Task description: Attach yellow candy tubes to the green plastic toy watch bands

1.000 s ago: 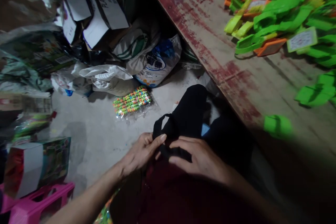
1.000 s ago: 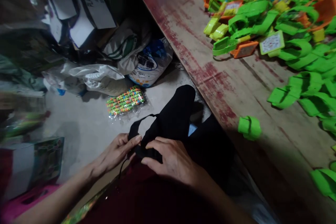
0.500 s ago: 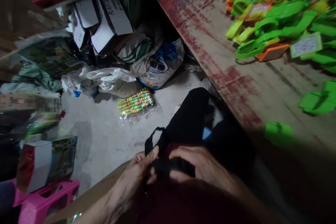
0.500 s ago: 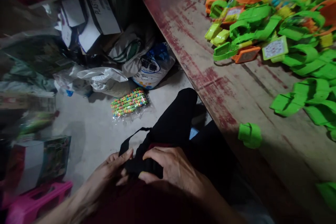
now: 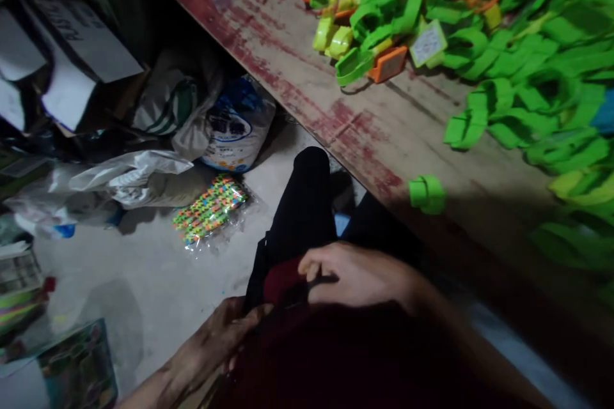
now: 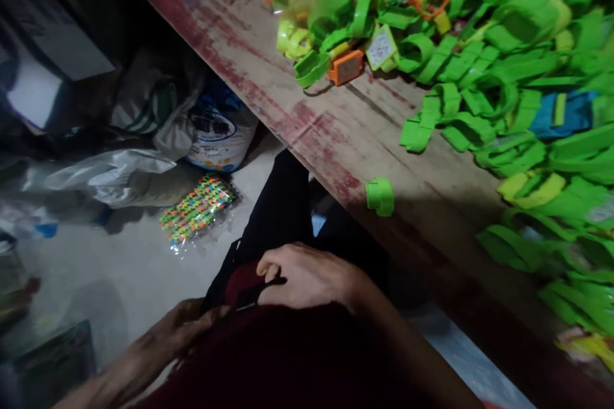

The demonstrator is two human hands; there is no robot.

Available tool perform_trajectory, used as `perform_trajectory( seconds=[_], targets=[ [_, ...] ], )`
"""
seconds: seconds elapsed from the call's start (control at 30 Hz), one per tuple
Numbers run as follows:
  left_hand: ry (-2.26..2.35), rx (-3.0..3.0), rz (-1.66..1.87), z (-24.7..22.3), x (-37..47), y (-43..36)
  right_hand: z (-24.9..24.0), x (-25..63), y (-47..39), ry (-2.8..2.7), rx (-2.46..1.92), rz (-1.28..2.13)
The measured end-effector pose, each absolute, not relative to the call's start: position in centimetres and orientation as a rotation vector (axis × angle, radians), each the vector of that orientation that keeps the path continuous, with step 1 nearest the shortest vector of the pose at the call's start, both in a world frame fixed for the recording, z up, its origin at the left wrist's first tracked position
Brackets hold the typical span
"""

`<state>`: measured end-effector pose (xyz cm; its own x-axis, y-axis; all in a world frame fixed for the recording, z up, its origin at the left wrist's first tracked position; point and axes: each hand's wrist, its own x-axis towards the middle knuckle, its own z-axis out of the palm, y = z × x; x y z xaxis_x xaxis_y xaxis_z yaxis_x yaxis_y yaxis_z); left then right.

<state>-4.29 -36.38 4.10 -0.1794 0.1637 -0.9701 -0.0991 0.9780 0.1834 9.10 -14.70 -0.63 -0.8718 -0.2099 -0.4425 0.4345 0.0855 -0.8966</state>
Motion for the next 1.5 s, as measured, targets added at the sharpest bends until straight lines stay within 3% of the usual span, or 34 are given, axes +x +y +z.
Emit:
perform_trajectory(
  seconds=[0.1, 0.17, 0.23, 0.4, 0.7, 0.97, 1.2, 1.5],
  targets=[
    [2.075, 0.536, 0.020, 3.9, -6.2, -35.5, -2.1, 11.6, -13.0, 1.789, 0.266, -2.030],
    [2.229, 0.851, 0.100, 4.0, -6.9, -34.3, -2.3, 13.0, -12.5, 1.729, 0.282, -2.121],
    [2.058, 1.007, 0.288, 4.0, -6.7, -33.0, -2.0, 13.8, -12.5, 1.681, 0.260, -2.130],
    [1.569, 0.922, 0.360, 3.3, -4.7, -30.9, -0.4, 13.3, -14.5, 1.778, 0.357, -1.932],
    [1.573, 0.737, 0.548, 1.3, -3.5, -30.1, -2.5, 12.9, -15.4, 1.498, 0.665, -2.285],
    [1.730, 0.760, 0.671, 1.8, -2.0, -30.9, -1.8, 14.1, -16.5, 1.608, 0.711, -2.346],
    [1.668, 0.532, 0.818, 1.2, -1.0, -30.9, -1.4, 15.3, -17.2, 2.411, 0.765, -1.947],
    [1.724, 0.719, 0.769, 1.0, 0.2, -30.7, -1.0, 15.2, -16.6, 2.529, 0.491, -1.842]
  ],
)
